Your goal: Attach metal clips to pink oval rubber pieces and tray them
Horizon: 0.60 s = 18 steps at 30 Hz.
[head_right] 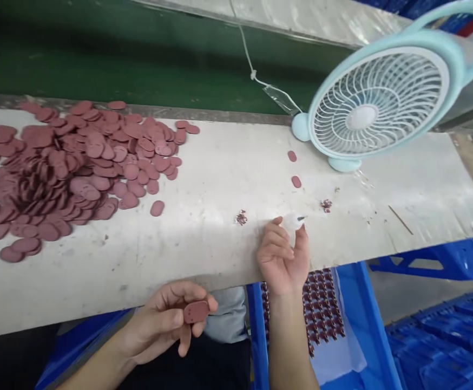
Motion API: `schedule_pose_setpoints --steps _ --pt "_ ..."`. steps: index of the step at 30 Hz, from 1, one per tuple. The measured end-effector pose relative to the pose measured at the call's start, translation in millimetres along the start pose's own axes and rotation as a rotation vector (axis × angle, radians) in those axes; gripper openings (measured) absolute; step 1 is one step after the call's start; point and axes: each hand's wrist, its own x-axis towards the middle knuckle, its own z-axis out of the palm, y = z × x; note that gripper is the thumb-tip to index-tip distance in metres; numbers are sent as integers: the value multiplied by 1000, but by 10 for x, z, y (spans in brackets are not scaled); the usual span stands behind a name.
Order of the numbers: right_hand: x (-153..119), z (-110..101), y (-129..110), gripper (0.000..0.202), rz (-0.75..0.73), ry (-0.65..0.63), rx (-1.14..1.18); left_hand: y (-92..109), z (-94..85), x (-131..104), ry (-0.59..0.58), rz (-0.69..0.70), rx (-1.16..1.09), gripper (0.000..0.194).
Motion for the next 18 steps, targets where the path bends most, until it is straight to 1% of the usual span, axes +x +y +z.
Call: schedule_pose_setpoints --steps 1,3,6,7,9,11,12,13,14,15,18 --pt "-55 39 58 26 -12 3 -27 7 4 3 15 6 -5 28" --pt "-235 131 230 29 -85 31 -195 16 23 13 56 19 -7 28" --pt "-552 248 552 37 -265 117 -730 12 71 35 114 21 -12 28" --pt "-638 265 662 38 -323 154 -912 8 89 42 132 21 -18 28" --pt "-756 255 871 38 -488 204 -1187 -3 120 51 160 14 -37 29" --pt "-811 203 1038 29 -675 201 -1332 -10 145 53 168 7 -49 29" --pt "-823 173 1095 25 -742 189 -1344 -13 154 51 166 4 -48 29" --pt "-831 147 1129 23 -762 169 -1327 -15 162 47 162 6 -42 29" --pt "-839 129 1141 23 -723 156 -1299 -18 168 43 160 10 -33 29" --pt "-848 119 1131 25 -638 154 -1274 -22 173 38 160 14 -21 29" --pt "-884 128 1020 45 -324 162 -1261 -45 181 26 157 23 1 30"
